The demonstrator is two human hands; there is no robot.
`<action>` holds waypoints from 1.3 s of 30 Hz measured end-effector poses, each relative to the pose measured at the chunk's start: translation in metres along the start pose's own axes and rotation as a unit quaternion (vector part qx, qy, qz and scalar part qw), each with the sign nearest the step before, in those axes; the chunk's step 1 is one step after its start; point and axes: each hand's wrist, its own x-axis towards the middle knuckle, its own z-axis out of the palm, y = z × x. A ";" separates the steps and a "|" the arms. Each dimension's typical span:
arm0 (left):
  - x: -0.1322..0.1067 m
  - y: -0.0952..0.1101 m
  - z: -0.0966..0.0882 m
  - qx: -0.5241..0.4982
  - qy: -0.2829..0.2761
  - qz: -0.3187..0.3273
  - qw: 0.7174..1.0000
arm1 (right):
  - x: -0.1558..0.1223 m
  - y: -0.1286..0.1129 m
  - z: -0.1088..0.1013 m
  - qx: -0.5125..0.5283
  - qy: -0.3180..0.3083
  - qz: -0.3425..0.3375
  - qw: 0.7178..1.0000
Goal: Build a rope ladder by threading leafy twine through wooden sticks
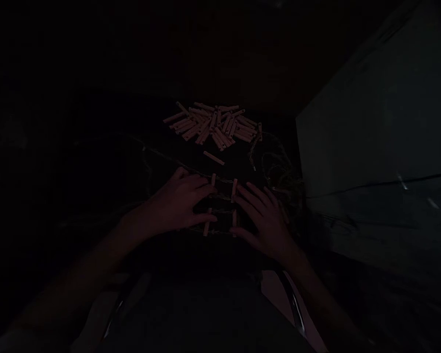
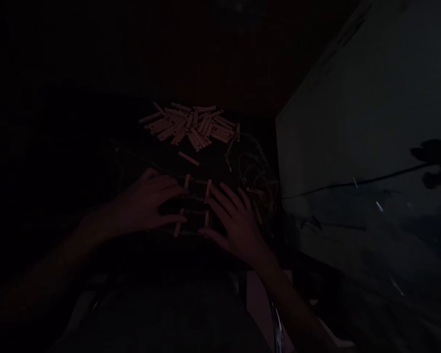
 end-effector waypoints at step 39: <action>0.003 0.001 0.004 -0.057 -0.027 0.036 0.997 | -0.007 -0.005 0.007 -0.004 0.063 -0.026 0.998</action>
